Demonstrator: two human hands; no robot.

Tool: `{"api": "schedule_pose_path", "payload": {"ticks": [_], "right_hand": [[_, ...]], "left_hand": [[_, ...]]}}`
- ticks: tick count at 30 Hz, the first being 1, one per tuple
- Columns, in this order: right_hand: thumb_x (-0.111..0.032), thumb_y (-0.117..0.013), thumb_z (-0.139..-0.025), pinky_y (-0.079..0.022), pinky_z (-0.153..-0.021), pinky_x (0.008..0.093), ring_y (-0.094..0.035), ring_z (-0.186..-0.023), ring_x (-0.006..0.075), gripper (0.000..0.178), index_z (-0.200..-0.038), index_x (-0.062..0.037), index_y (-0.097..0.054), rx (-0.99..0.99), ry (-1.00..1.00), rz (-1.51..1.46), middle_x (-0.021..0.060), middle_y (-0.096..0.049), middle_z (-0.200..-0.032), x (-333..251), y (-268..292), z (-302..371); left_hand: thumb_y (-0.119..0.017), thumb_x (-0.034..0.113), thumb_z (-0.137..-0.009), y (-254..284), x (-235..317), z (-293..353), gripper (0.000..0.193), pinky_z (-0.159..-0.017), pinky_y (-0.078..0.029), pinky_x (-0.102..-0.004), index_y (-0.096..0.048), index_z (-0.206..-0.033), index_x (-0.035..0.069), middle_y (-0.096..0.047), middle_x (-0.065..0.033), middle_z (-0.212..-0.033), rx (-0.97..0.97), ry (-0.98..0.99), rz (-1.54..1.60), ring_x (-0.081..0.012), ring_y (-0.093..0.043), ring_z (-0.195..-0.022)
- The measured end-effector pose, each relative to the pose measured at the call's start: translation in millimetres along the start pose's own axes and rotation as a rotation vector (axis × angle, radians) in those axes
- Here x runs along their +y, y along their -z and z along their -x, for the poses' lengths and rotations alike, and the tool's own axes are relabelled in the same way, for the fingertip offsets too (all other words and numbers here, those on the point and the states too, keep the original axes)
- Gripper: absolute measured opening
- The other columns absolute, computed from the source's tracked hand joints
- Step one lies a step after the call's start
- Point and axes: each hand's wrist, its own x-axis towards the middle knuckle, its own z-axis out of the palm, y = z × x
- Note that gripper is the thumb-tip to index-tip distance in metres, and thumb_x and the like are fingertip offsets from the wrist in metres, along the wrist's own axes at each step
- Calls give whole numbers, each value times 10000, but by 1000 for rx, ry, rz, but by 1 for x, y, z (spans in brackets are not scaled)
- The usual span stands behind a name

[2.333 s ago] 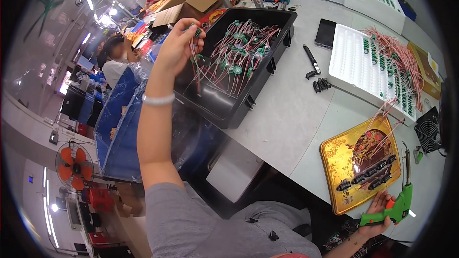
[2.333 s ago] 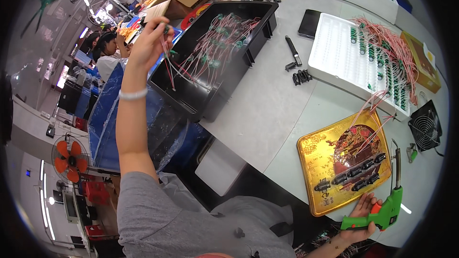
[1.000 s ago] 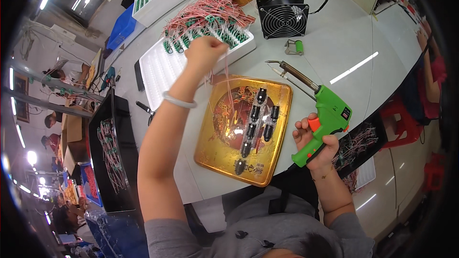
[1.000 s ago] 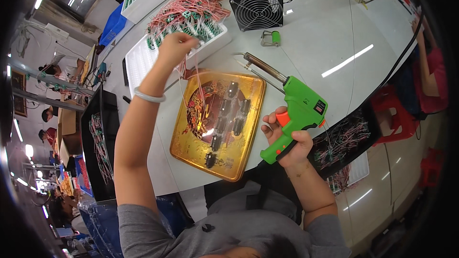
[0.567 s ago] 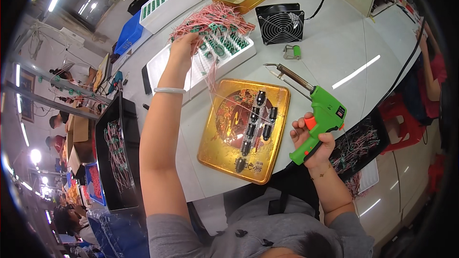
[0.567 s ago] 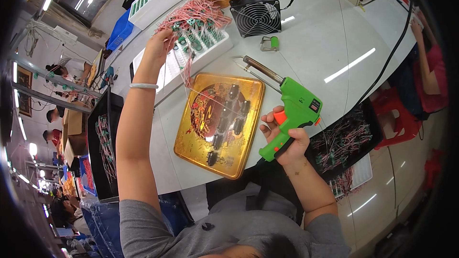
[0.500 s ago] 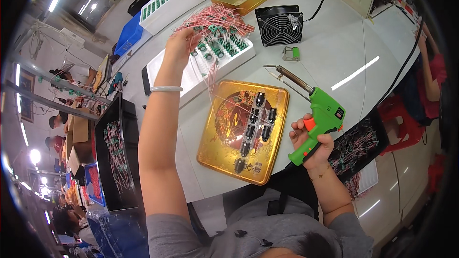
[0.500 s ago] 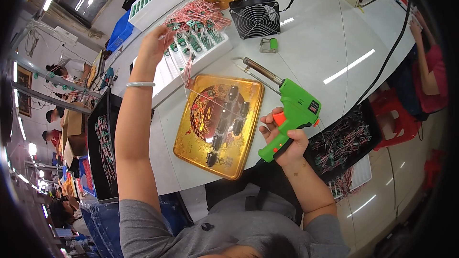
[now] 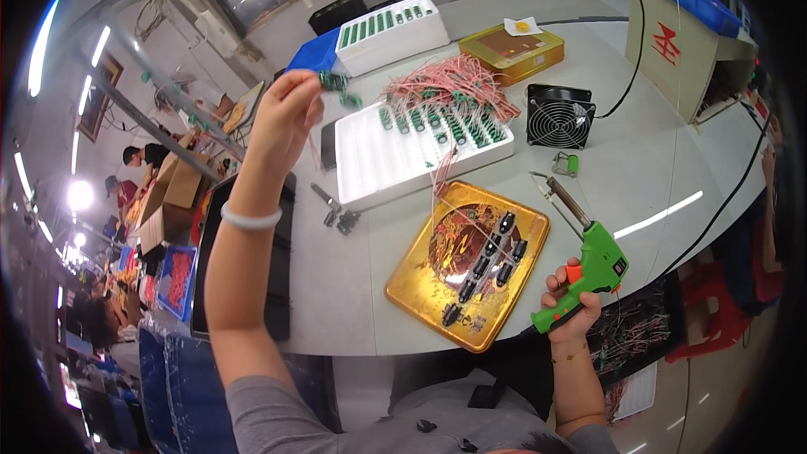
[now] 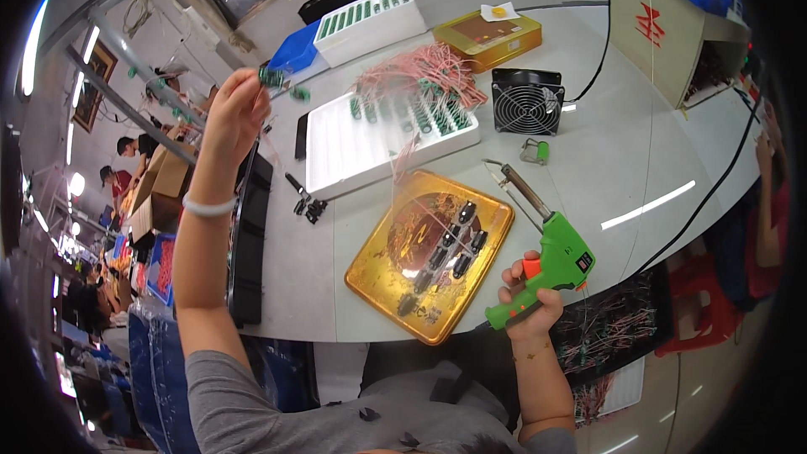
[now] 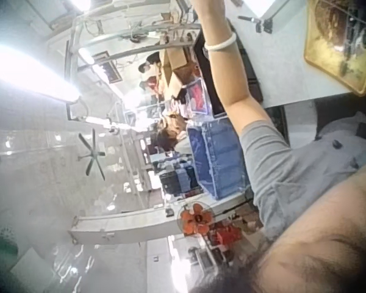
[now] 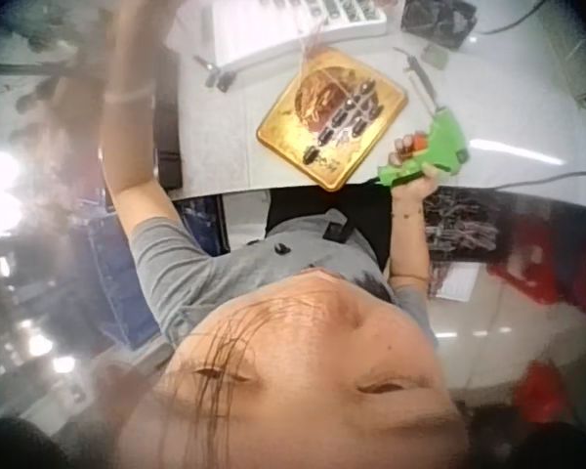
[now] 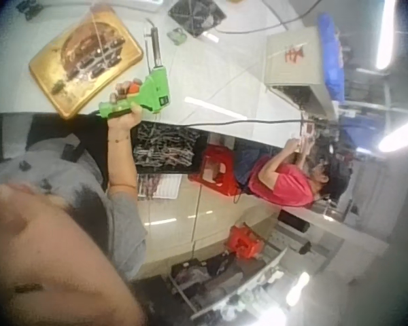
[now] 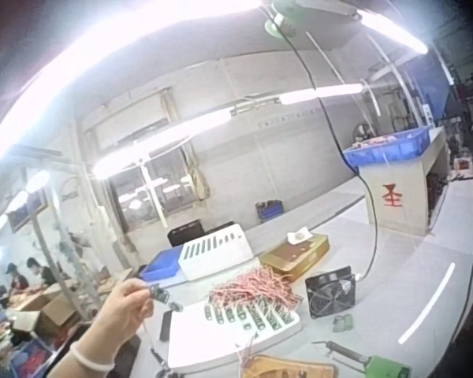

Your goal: Soldering wires onto small circuit boards at a factory workbench.

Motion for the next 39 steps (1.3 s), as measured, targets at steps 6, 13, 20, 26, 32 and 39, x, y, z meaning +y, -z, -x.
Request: {"api": "schedule_pose_path", "payload": {"ticks": [6, 13, 20, 26, 32, 39], "right_hand": [[-183, -571, -707, -393, -469, 253, -486, -587, 166, 525, -1157, 0, -371, -221, 52, 165, 142, -482, -878, -6, -24, 15], [-29, -668, -684, -463, -664, 251, -557, -791, 145, 613, -1212, -17, -358, -268, -166, 645, 87, -519, -964, 13, -88, 53], [3, -639, -723, -443, -726, 230, -555, -812, 113, 563, -1211, 2, -358, -196, -247, 982, 49, -514, -938, 14, -81, 79], [41, -683, -643, -463, -626, 216, -552, -702, 116, 643, -1176, -44, -333, -189, -107, 1230, 96, -455, -955, 23, -70, 93], [53, -675, -647, -463, -613, 204, -554, -693, 112, 659, -1188, -50, -314, -47, -115, 1076, 96, -438, -962, 29, -73, 99], [-114, -685, -690, -452, -552, 207, -531, -642, 118, 593, -1171, -50, -344, -57, 142, 928, 97, -435, -943, 28, -64, 90]], "left_hand": [[-631, 13, -734, -62, 25, 133, 54, -628, -409, -194, -588, -741, -20, -581, -48, -734, -266, 369, -158, -87, -519, -676], [-577, 78, -822, -125, -47, 217, 94, -654, -434, -198, -571, -845, -12, -568, -19, -774, -356, 663, 136, -57, -516, -725], [-597, 71, -788, -158, -89, 242, 89, -623, -439, -248, -553, -821, 0, -565, -83, -752, -398, 442, 7, -145, -554, -695], [-666, 94, -721, -175, -96, 256, 234, -620, -448, -284, -512, -879, 16, -554, -117, -753, -287, 84, -240, -234, -560, -684], [-662, 89, -741, -164, -104, 261, 218, -660, -463, -254, -522, -880, -4, -585, -71, -788, -289, 481, 130, -140, -576, -724], [-559, 52, -821, -111, -90, 250, 72, -691, -445, -233, -536, -846, -12, -575, -61, -843, -415, 627, 373, -112, -552, -772]]}}
